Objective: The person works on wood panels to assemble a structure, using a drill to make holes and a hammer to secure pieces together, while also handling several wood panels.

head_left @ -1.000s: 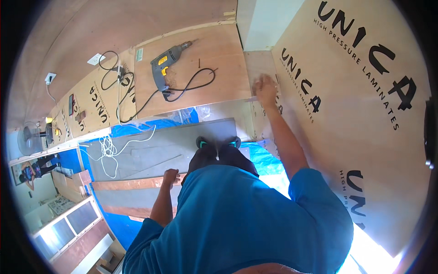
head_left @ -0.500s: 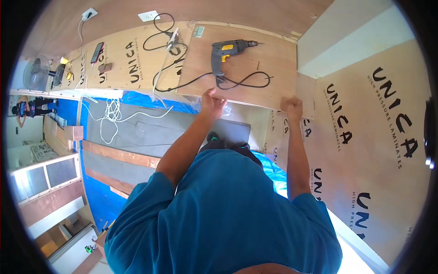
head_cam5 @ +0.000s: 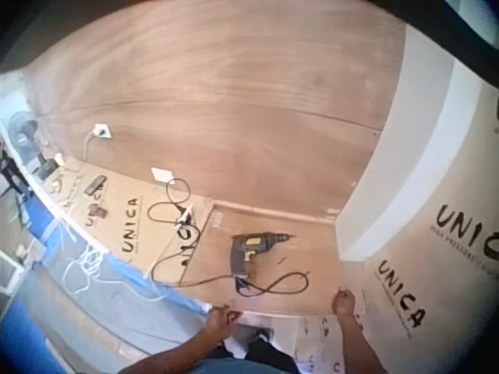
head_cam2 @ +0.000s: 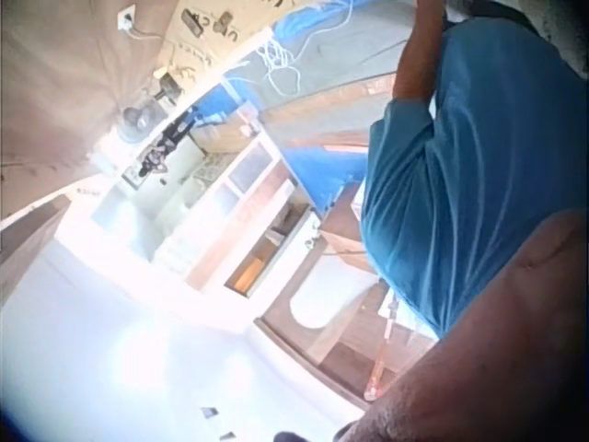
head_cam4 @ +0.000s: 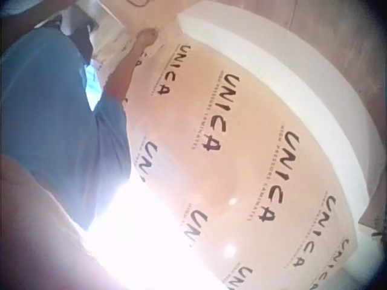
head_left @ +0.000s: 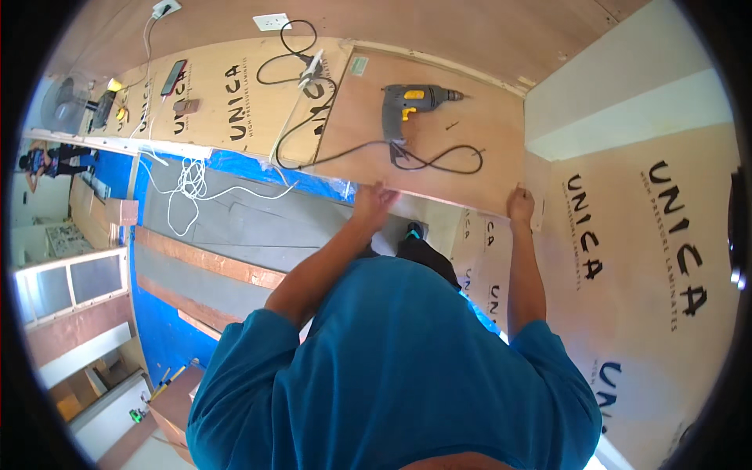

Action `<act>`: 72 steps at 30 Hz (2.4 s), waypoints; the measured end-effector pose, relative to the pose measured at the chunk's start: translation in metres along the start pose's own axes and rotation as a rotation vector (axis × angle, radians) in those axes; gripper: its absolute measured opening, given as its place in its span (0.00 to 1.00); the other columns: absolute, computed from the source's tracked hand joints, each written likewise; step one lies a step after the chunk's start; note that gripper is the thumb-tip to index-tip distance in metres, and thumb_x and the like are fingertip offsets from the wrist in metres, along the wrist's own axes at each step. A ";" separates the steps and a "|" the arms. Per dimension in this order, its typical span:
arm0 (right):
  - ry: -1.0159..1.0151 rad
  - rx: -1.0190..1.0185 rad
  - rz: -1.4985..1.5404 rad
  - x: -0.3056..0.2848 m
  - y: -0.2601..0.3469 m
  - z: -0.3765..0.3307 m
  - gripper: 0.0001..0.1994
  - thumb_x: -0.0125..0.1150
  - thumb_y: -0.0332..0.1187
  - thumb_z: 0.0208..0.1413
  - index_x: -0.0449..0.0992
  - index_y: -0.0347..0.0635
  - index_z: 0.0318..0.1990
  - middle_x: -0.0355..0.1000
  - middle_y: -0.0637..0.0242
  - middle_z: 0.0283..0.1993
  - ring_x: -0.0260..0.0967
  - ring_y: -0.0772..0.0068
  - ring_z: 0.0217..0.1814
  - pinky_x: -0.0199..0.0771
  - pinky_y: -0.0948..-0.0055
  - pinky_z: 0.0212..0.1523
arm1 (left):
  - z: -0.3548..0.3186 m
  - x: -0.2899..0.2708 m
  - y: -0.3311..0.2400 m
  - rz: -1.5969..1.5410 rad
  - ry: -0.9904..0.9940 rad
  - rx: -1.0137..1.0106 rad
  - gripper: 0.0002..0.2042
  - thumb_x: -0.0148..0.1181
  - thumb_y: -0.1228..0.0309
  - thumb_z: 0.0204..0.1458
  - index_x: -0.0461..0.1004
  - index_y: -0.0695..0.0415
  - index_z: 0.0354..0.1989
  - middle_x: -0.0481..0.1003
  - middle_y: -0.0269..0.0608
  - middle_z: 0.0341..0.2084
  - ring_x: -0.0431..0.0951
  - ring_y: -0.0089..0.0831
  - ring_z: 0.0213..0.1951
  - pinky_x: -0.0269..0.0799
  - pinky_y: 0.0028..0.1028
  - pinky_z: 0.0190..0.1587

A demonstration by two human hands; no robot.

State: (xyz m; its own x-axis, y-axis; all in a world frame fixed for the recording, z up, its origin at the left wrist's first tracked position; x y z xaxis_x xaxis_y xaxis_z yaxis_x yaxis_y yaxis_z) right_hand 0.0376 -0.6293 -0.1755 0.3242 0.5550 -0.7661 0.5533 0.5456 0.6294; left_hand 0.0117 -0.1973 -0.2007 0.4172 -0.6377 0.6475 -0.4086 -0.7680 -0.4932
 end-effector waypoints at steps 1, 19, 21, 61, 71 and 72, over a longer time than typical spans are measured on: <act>0.013 0.024 0.082 -0.001 -0.004 0.001 0.22 0.49 0.44 0.69 0.76 0.30 0.36 0.76 0.51 0.32 0.72 0.58 0.36 0.71 0.59 0.41 | -0.006 0.002 0.003 -0.041 0.034 0.007 0.09 0.51 0.70 0.68 0.69 0.59 0.52 0.77 0.41 0.45 0.79 0.37 0.48 0.77 0.43 0.53; -0.046 -0.029 0.259 0.021 -0.029 -0.010 0.18 0.46 0.39 0.69 0.74 0.30 0.37 0.74 0.53 0.32 0.70 0.61 0.34 0.69 0.60 0.40 | 0.012 -0.008 0.003 0.050 0.088 0.179 0.12 0.55 0.74 0.63 0.71 0.58 0.54 0.79 0.41 0.46 0.81 0.36 0.46 0.78 0.42 0.51; -0.102 -0.109 0.194 0.020 -0.023 -0.013 0.18 0.46 0.40 0.68 0.74 0.31 0.37 0.74 0.51 0.33 0.71 0.57 0.35 0.70 0.58 0.41 | 0.019 -0.011 0.001 -0.082 0.091 0.227 0.12 0.56 0.75 0.62 0.70 0.59 0.54 0.79 0.41 0.47 0.81 0.37 0.47 0.78 0.42 0.52; 0.320 -0.185 0.403 0.181 0.141 -0.091 0.17 0.47 0.37 0.69 0.73 0.28 0.50 0.74 0.44 0.49 0.71 0.48 0.50 0.69 0.56 0.52 | 0.008 -0.124 -0.205 0.085 -0.302 0.457 0.06 0.58 0.73 0.63 0.74 0.60 0.45 0.81 0.41 0.40 0.83 0.35 0.40 0.83 0.38 0.45; 0.433 -0.379 0.535 0.283 0.224 -0.137 0.09 0.57 0.27 0.54 0.64 0.43 0.24 0.59 0.74 0.23 0.57 0.78 0.29 0.60 0.68 0.30 | 0.057 -0.258 -0.347 0.347 -0.480 0.387 0.07 0.60 0.76 0.58 0.77 0.59 0.44 0.75 0.38 0.31 0.78 0.32 0.32 0.77 0.35 0.41; 0.431 -0.474 0.539 0.287 0.236 -0.143 0.08 0.57 0.28 0.53 0.65 0.43 0.25 0.60 0.75 0.24 0.58 0.78 0.29 0.60 0.69 0.30 | 0.063 -0.267 -0.360 0.423 -0.509 0.382 0.08 0.60 0.75 0.59 0.77 0.60 0.45 0.76 0.39 0.32 0.78 0.33 0.35 0.77 0.35 0.41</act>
State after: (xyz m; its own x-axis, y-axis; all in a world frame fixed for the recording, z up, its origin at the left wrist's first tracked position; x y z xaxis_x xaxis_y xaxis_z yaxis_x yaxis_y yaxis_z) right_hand 0.1515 -0.2518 -0.2282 0.0771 0.9544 -0.2884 -0.0062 0.2897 0.9571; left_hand 0.0985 0.2461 -0.2325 0.6484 -0.7592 0.0572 -0.3457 -0.3605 -0.8664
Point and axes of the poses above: each hand's wrist, its own z-axis towards the middle knuckle, its own x-axis out of the palm, y = z × x, the point moved 4 cm from there along z, towards the middle knuckle
